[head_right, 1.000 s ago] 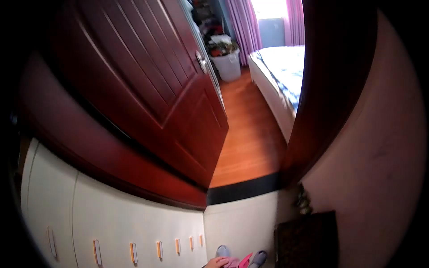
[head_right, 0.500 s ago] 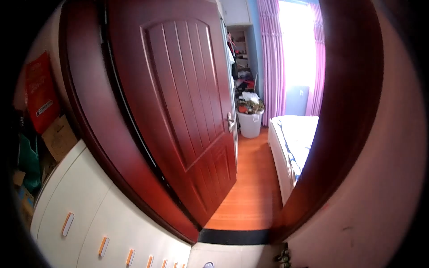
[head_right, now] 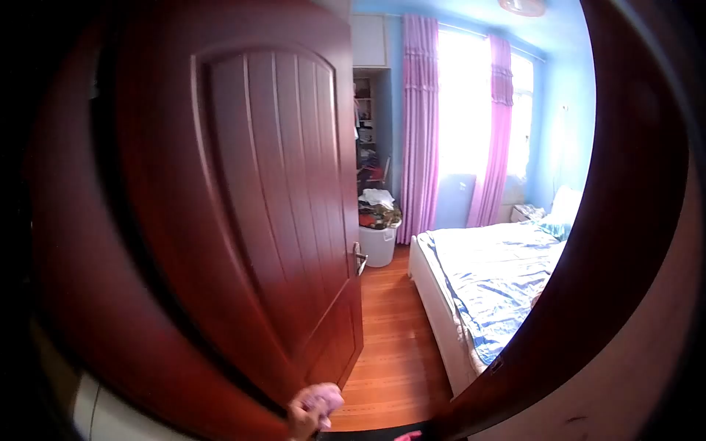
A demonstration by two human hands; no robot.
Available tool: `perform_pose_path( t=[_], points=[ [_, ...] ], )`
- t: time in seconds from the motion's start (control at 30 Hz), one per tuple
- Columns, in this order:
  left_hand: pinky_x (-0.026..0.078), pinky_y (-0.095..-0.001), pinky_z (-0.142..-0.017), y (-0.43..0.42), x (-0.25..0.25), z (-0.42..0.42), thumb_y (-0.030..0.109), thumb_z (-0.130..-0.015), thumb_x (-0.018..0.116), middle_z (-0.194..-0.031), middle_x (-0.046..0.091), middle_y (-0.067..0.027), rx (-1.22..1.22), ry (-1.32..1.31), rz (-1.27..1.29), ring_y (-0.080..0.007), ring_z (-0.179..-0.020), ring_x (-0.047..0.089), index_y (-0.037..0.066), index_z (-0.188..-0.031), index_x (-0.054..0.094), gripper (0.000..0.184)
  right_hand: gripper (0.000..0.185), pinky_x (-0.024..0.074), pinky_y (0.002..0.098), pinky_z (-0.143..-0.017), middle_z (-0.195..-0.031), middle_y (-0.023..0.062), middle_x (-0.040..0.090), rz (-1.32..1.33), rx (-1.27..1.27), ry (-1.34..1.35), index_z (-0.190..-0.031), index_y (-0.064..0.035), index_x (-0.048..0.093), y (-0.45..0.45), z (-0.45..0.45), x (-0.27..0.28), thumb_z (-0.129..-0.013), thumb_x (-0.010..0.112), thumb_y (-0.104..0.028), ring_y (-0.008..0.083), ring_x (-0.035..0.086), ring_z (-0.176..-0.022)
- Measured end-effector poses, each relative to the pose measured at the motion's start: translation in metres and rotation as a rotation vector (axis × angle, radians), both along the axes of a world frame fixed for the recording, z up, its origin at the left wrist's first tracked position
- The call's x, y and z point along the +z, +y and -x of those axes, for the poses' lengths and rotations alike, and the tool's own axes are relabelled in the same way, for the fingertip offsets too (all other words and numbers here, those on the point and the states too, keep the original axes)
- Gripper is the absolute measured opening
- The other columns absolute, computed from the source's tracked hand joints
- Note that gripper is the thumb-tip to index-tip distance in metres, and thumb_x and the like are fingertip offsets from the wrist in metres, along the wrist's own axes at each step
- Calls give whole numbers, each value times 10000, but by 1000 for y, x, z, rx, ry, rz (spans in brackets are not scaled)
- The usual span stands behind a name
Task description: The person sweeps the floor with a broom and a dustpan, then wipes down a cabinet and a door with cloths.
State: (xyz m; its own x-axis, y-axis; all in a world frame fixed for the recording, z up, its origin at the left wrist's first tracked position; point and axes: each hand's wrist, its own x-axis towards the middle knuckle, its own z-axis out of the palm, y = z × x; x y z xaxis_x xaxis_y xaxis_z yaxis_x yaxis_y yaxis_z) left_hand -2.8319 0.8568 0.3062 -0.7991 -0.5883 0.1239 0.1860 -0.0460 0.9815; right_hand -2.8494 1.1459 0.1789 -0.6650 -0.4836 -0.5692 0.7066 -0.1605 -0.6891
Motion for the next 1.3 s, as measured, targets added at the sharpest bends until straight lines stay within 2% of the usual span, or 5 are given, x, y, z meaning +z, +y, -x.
perform_pose_path(
  t=[0.17, 0.57, 0.83, 1.1, 1.3],
  points=[
    [466, -300, -780, -75, 82, 53, 80, -836, 609, -977, 607, -82, 548, 266, 558, -167, -853, 576, -3, -1155, 572, 331, 282, 578, 378, -608, -815, 151, 637, 112, 58, 132, -1131, -48, 505, -73, 85, -92, -934, 492, -249, 304, 676, -746],
    [433, -471, -893, -118, 214, 64, 53, -860, 570, -1163, 581, -147, 1212, -246, 1984, -345, -1132, 515, 41, -1105, 630, 253, 209, 488, 218, -508, -918, 123, 649, 194, 475, 574, -1109, -21, 482, -258, 317, 114, -932, 406, -102, 160, 617, -673],
    [325, -593, -998, -147, 274, 117, 214, -866, 550, -1298, 551, -42, 1346, -714, 2242, -275, -1243, 465, 169, -1074, 667, 243, 452, 307, 530, -1035, -1386, 139, 383, 562, 263, 2465, -1166, -124, 581, -420, 328, 286, -741, 674, -245, 328, 362, -1277],
    [216, -557, -1091, -168, 511, 117, 259, -952, 426, -1398, 443, -133, 1981, -579, 2215, -360, -1317, 357, 99, -1339, 480, 422, 545, 187, 638, -1053, -1425, 275, 268, 281, -630, 2061, -1370, -50, 390, -519, 410, 517, -849, 512, -151, 484, 193, -1347],
    [322, -449, -1073, -169, 549, 146, 179, -913, 519, -1265, 563, -125, 1447, -481, 2649, -325, -1207, 485, 76, -1245, 559, 350, 331, 351, 542, -902, -1228, 166, 502, 379, -514, 2220, -1158, -80, 526, -504, 380, 576, -851, 527, -202, 390, 393, -1215]
  ],
)
